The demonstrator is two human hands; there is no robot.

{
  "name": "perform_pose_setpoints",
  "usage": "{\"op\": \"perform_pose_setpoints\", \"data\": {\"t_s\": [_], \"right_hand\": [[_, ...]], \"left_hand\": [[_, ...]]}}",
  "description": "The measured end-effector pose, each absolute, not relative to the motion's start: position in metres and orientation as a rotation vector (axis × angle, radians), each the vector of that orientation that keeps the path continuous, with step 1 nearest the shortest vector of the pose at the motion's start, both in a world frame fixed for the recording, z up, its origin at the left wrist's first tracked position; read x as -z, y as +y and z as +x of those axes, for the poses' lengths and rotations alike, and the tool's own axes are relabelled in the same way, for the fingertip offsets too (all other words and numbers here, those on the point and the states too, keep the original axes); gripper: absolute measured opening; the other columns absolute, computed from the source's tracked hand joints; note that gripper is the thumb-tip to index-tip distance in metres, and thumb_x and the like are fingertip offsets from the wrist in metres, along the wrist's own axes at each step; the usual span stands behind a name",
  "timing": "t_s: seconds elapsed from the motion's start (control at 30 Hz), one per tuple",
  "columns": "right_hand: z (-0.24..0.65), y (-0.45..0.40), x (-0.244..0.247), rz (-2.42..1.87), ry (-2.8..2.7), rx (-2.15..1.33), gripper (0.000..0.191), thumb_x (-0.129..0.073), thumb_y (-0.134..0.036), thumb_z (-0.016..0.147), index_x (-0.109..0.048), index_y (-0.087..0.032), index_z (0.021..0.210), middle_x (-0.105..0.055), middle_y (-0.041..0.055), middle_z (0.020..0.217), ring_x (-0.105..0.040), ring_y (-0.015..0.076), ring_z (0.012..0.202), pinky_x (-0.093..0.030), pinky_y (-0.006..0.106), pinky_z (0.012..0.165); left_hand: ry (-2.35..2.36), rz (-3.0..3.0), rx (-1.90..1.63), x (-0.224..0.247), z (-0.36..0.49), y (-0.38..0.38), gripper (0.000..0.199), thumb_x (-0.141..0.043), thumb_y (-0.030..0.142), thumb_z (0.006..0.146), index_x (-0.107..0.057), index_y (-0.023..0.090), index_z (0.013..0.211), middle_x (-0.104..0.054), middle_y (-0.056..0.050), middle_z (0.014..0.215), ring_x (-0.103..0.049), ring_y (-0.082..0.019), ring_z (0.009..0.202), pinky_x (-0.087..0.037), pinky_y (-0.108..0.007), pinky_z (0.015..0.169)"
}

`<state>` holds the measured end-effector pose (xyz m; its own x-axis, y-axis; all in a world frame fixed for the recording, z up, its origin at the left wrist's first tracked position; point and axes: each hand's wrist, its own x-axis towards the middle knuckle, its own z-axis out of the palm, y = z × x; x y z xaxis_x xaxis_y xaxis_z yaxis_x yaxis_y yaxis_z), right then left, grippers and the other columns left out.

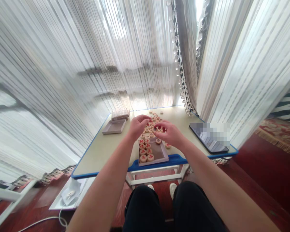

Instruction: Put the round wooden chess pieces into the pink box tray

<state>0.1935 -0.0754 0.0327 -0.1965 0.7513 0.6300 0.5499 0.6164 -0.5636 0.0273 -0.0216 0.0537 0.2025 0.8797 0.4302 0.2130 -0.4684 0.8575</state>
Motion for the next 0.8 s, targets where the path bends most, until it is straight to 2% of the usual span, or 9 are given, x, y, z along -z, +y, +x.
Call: {"op": "perform_pose_setpoints", "data": {"t_s": [0.17, 0.47, 0.67, 0.8], "right_hand": [[0.197, -0.075, -0.001, -1.136, -1.793, -0.125, 0.016, -0.064, -0.029, 0.071, -0.066, -0.020, 0.084, -0.065, 0.0049, 0.085, -0.056, 0.0207, 0.088, -0.042, 0.037, 0.083], [0.201, -0.080, 0.004, -1.257, -1.855, -0.167, 0.019, -0.067, -0.029, 0.066, -0.068, -0.022, 0.084, -0.065, 0.0035, 0.086, -0.051, 0.0223, 0.089, -0.041, 0.037, 0.083], [0.201, -0.078, 0.007, -1.291, -1.952, -0.119, 0.017, -0.065, -0.022, 0.065, -0.068, -0.022, 0.082, -0.062, 0.0036, 0.081, -0.049, 0.0210, 0.085, -0.040, 0.036, 0.083], [0.200, -0.079, 0.007, -1.311, -1.968, -0.113, 0.018, -0.064, -0.022, 0.065, -0.069, -0.022, 0.082, -0.061, 0.0042, 0.081, -0.048, 0.0217, 0.086, -0.040, 0.036, 0.082]], "left_hand": [[1.259, 2.070, -1.191, -0.028, 0.013, -0.027, 0.019, -0.058, 0.028, 0.069, -0.069, 0.017, 0.078, -0.069, -0.003, 0.074, -0.060, -0.014, 0.069, -0.046, -0.025, 0.065], [1.056, 2.284, -0.855, -0.037, 0.018, -0.039, 0.020, -0.055, 0.022, 0.069, -0.073, 0.018, 0.078, -0.069, -0.003, 0.079, -0.060, -0.016, 0.074, -0.045, -0.025, 0.067], [0.940, 2.378, -0.804, -0.036, 0.020, -0.038, 0.018, -0.057, 0.019, 0.068, -0.075, 0.020, 0.073, -0.069, -0.005, 0.086, -0.060, -0.018, 0.086, -0.044, -0.031, 0.087], [0.973, 2.391, -0.736, -0.036, 0.021, -0.040, 0.016, -0.061, 0.022, 0.067, -0.076, 0.022, 0.072, -0.068, -0.005, 0.090, -0.058, -0.020, 0.090, -0.041, -0.033, 0.091]]}}
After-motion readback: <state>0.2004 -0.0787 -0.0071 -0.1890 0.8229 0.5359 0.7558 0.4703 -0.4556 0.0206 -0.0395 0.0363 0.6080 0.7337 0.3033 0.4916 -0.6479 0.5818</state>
